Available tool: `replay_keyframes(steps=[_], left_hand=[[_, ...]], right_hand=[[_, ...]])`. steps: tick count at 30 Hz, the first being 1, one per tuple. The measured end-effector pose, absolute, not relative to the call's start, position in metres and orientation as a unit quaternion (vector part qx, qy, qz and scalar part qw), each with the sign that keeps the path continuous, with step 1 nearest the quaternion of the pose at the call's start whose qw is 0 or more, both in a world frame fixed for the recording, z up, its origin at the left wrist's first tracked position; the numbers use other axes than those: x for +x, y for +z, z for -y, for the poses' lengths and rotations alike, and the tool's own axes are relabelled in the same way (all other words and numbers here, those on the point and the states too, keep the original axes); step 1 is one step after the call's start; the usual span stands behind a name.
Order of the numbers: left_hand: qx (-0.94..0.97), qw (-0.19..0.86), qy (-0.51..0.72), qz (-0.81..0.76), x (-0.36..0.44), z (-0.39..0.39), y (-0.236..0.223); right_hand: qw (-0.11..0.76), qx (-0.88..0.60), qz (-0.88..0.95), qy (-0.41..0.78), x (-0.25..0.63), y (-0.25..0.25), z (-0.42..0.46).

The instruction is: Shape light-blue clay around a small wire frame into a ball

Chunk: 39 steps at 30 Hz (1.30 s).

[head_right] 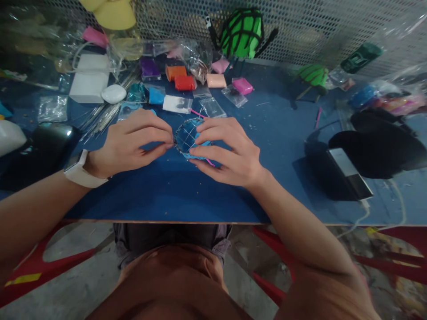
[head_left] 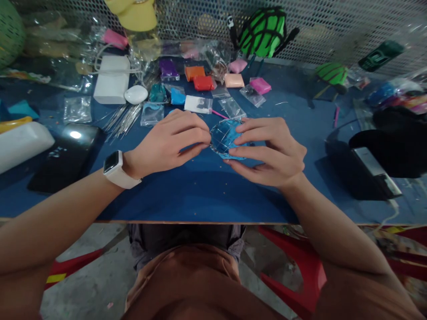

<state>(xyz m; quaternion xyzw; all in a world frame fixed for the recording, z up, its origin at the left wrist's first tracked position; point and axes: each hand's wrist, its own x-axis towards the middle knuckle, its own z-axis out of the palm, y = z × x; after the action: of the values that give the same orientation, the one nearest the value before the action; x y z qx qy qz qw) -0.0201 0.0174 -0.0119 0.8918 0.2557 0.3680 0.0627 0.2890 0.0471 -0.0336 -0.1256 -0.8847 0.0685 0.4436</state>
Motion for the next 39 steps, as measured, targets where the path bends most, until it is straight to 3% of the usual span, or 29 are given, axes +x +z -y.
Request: replay_keyframes(steps=[4, 11, 15, 21, 26, 33, 36, 39], left_hand=[[0.886, 0.079, 0.361, -0.281, -0.018, -0.013, -0.009], [0.778, 0.24, 0.449, -0.37, 0.0, -0.001, -0.013], [0.733, 0.321, 0.508, -0.319, 0.007, -0.003, -0.021], [0.787, 0.213, 0.481, -0.323, 0.007, 0.002, -0.018], [0.814, 0.141, 0.465, -0.32, 0.006, 0.002, -0.018], [0.776, 0.231, 0.459, -0.366, 0.006, -0.001, -0.021], [0.764, 0.269, 0.471, -0.348, 0.004, -0.003, -0.022], [0.793, 0.241, 0.461, -0.317, 0.0, -0.005, -0.02]], right_hand=[[0.498, -0.083, 0.863, -0.002, 0.287, -0.032, -0.046], [0.441, -0.135, 0.886, 0.055, 0.288, -0.038, -0.038], [0.45, -0.119, 0.885, 0.02, 0.282, -0.035, -0.031], [0.486, -0.076, 0.865, -0.101, 0.277, -0.027, -0.03], [0.475, -0.093, 0.873, -0.058, 0.282, -0.034, -0.036], [0.469, -0.106, 0.877, 0.001, 0.284, -0.036, -0.038], [0.478, -0.096, 0.873, -0.033, 0.283, -0.031, -0.038], [0.494, -0.084, 0.861, -0.089, 0.282, -0.027, -0.036]])
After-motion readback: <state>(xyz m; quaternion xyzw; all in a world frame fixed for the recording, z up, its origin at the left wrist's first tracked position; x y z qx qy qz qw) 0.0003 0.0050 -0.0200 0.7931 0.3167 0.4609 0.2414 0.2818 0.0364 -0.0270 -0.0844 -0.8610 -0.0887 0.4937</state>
